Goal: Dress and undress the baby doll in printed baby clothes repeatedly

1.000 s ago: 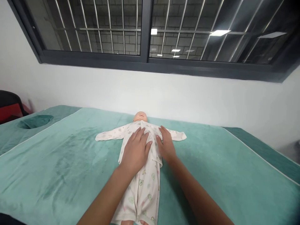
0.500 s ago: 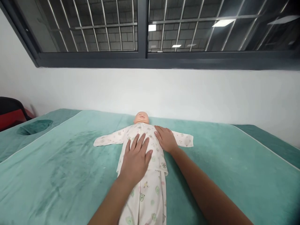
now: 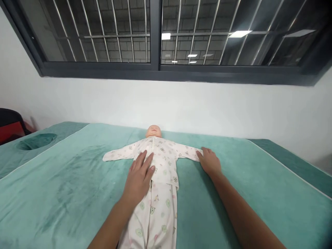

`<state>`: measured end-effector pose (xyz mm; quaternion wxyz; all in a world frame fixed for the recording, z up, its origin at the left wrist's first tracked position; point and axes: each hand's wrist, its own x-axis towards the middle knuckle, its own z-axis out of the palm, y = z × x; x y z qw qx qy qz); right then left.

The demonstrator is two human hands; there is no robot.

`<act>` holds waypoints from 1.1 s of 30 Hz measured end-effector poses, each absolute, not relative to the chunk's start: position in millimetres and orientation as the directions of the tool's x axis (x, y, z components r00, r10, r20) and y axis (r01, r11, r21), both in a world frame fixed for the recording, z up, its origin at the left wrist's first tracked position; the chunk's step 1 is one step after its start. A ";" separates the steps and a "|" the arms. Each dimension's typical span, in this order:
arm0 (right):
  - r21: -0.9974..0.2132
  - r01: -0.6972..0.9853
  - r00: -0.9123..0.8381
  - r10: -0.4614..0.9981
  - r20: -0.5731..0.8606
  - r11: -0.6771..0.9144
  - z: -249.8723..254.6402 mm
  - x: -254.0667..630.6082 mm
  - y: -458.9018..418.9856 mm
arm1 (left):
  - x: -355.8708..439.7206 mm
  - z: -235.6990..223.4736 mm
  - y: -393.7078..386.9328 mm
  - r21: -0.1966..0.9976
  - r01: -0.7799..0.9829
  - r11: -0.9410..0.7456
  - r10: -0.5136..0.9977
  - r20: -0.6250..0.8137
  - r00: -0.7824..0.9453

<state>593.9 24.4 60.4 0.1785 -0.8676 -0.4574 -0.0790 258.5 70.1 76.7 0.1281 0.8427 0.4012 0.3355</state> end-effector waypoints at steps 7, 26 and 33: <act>-0.398 0.736 0.653 0.728 0.206 -0.548 55.7 615.0 20.7 | 235.6 57.5 67.2 0.785 0.381 -0.488 0.867 0.388 0.312; -0.853 0.506 0.728 0.595 0.341 -0.130 44.5 648.7 59.4 | 235.2 60.6 61.4 0.934 0.275 -0.226 0.972 0.199 0.122; -0.748 0.638 0.658 0.635 0.405 -0.184 43.0 642.5 63.2 | 234.3 58.6 62.2 0.945 0.248 -0.211 0.976 0.190 0.107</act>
